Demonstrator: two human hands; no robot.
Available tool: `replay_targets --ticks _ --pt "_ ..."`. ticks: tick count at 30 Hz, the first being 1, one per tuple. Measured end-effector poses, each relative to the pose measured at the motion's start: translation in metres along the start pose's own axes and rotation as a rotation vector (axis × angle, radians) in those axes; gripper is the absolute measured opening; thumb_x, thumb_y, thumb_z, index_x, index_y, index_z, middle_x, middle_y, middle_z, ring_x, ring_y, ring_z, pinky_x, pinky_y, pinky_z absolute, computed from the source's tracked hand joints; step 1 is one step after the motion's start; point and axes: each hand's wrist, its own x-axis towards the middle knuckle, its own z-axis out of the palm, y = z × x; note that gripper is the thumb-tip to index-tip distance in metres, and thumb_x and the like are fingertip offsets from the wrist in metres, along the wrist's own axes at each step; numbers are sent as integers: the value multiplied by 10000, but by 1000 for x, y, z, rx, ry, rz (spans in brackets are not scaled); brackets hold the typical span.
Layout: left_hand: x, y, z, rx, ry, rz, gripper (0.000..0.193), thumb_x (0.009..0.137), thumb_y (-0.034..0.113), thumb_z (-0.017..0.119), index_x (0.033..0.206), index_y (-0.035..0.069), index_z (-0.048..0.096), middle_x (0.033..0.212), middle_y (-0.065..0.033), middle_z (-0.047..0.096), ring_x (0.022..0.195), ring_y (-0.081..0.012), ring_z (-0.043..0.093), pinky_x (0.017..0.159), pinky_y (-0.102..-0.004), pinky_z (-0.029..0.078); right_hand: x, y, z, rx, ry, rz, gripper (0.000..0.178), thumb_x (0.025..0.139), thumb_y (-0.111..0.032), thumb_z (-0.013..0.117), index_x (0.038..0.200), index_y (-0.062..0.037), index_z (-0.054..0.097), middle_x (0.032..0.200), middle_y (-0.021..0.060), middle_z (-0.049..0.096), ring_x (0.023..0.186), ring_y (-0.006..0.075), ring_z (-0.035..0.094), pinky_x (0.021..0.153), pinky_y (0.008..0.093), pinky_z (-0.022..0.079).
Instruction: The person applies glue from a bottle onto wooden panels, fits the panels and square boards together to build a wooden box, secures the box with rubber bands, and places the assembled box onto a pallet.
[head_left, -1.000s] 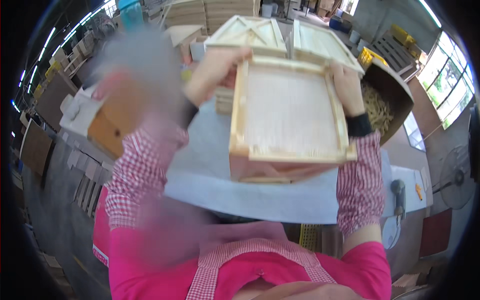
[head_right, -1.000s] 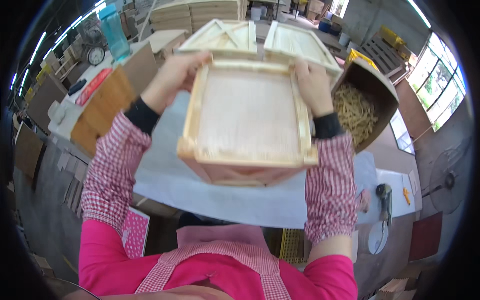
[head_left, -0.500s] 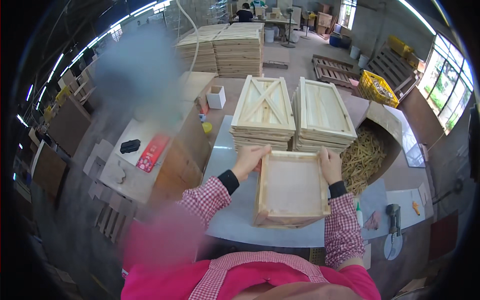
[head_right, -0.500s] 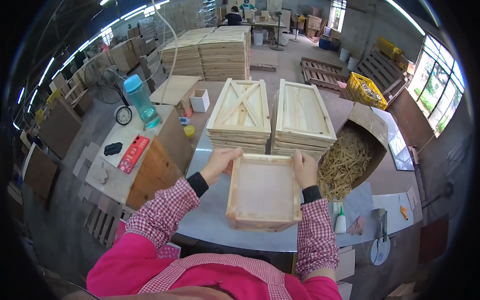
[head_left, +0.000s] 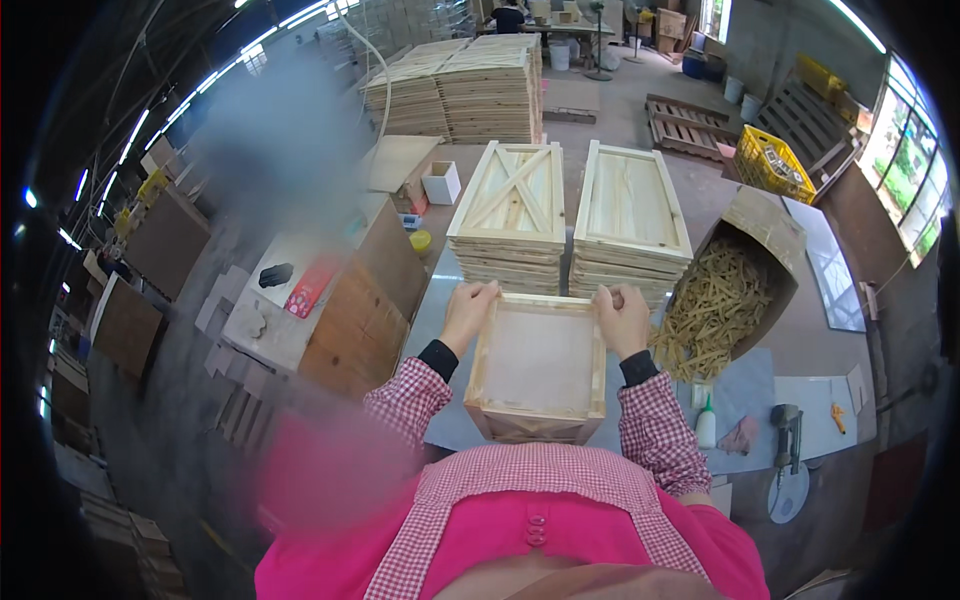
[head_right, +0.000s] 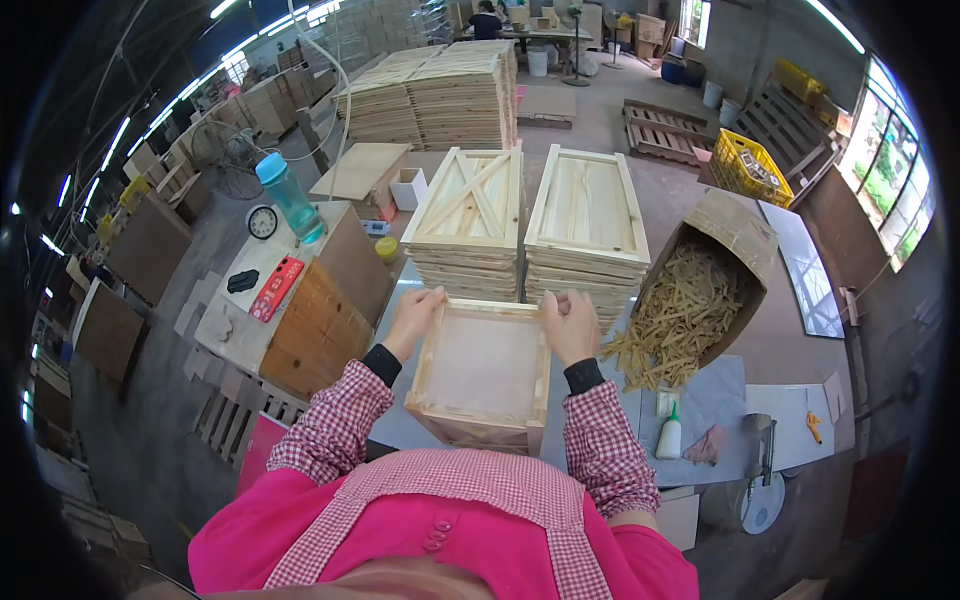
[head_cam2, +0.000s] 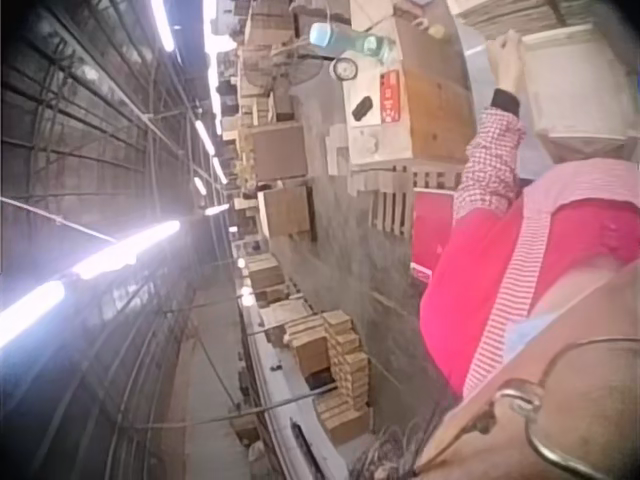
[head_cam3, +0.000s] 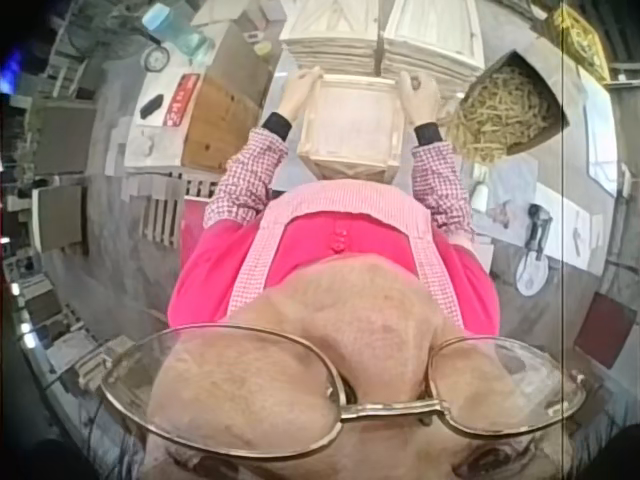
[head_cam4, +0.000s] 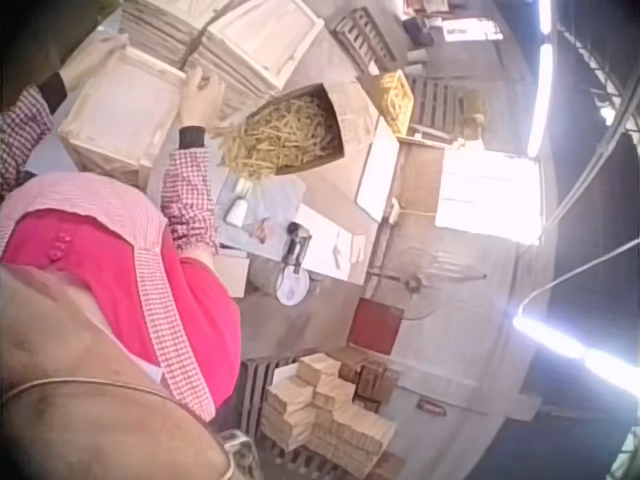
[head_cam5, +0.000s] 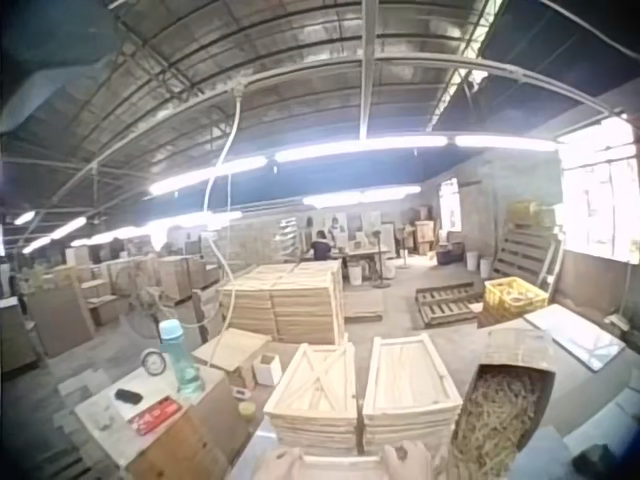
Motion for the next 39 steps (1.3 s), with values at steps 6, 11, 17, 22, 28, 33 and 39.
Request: replay_targets --ticks 6,11,17,22,28,33,39 --pt "-1 -13 16 -432 20 85 342 989 290 465 865 21 636 866 -35 643 844 -113 558 795 -273 431 -1 9 20 686 -19 54 218 887 -168 633 753 -7 572 646 33 530 585 107 511 557 267 431" --pt "7 -17 16 -413 3 132 383 1003 306 434 827 17 613 890 -42 642 840 -108 538 793 -274 424 -9 11 26 715 4 34 275 932 -167 583 704 -31 513 618 -46 466 595 29 401 522 218 333" --pt "-2 -15 24 -420 -15 153 407 1008 326 410 824 22 607 907 -56 646 849 -117 553 805 -277 427 -3 18 25 690 50 19 274 906 -145 609 698 -7 494 617 16 457 563 77 416 510 263 367" --pt "-7 -13 23 -530 -36 136 399 1012 309 396 838 18 606 899 -57 646 849 -124 559 815 -277 429 -2 18 26 614 -1 -16 253 924 -169 583 736 -7 531 630 11 482 588 82 429 535 267 367" --pt "-7 -17 13 -618 -71 60 402 1014 295 380 851 12 614 894 -57 636 846 -126 556 813 -277 434 -8 4 -4 403 71 -247 215 915 -169 568 807 16 573 715 106 530 672 196 511 620 308 410" --pt "-28 -25 -6 -570 152 58 405 1014 314 383 894 4 616 906 -63 628 835 -126 559 784 -284 447 -79 5 -73 497 -81 2 181 929 -150 537 913 25 578 756 111 553 686 212 530 637 315 429" --pt "-43 -20 1 -622 509 -49 391 1014 278 380 885 -9 612 884 -50 602 833 -121 532 780 -283 436 -100 -22 -29 762 -19 291 178 923 -166 591 873 -3 539 716 39 557 639 114 507 577 266 422"
